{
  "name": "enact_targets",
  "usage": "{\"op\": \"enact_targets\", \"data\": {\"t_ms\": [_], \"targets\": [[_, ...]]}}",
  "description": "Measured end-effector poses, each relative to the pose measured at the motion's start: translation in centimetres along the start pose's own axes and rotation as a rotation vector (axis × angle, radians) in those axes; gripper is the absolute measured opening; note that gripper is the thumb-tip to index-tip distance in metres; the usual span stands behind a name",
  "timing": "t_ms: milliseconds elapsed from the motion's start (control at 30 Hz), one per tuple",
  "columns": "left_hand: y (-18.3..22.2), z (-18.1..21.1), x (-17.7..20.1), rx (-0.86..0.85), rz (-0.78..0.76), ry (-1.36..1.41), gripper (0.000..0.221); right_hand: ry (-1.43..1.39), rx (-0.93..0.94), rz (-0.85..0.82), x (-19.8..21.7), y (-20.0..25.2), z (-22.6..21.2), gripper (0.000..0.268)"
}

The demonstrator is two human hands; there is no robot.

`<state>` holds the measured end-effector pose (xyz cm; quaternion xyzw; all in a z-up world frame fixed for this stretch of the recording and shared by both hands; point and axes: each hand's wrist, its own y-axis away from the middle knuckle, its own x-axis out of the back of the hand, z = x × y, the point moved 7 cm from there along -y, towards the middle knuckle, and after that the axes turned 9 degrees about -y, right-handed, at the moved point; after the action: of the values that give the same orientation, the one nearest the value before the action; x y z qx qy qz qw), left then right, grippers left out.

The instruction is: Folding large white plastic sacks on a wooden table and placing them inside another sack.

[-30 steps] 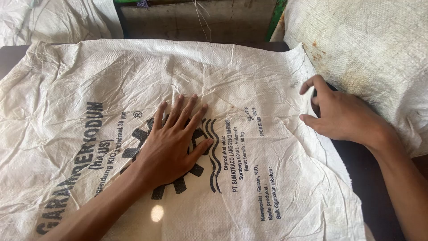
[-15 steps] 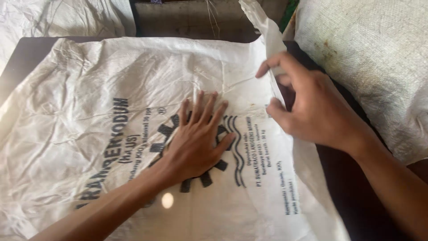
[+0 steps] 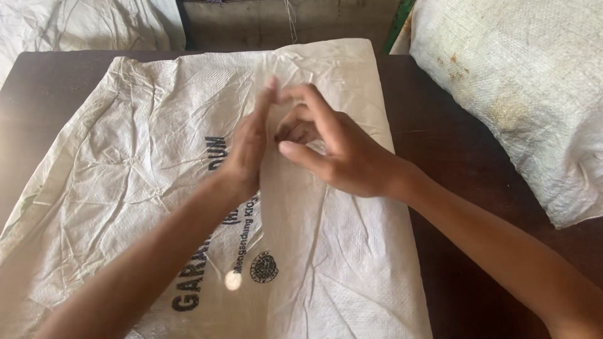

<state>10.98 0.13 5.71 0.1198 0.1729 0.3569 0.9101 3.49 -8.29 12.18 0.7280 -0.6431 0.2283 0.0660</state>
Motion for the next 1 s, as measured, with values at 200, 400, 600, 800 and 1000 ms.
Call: {"op": "enact_targets", "data": {"t_ms": [200, 400, 600, 800, 1000], "targets": [[-0.6, -0.3, 3.5, -0.048, 0.188, -0.391, 0.047, 0.024, 0.290, 0.297, 7.3, 5.1, 2.6, 0.019], [0.5, 0.3, 5.1, -0.046, 0.280, -0.471, 0.046, 0.018, -0.357, 0.432, 10.9, 8.4, 8.2, 0.031], [0.3, -1.1, 5.4, -0.102, 0.219, -0.311, 0.059, -0.250, -0.665, 0.288, 7.8, 9.8, 10.5, 0.048], [-0.1, -2.2, 6.3, -0.077, 0.214, -0.129, 0.072, -0.360, -0.403, 0.256, 4.2, 6.7, 7.3, 0.075], [-0.2, -3.0, 8.3, -0.065, 0.318, 0.009, 0.055, -0.488, -0.589, 0.317, 2.0, 4.9, 7.6, 0.090]]}}
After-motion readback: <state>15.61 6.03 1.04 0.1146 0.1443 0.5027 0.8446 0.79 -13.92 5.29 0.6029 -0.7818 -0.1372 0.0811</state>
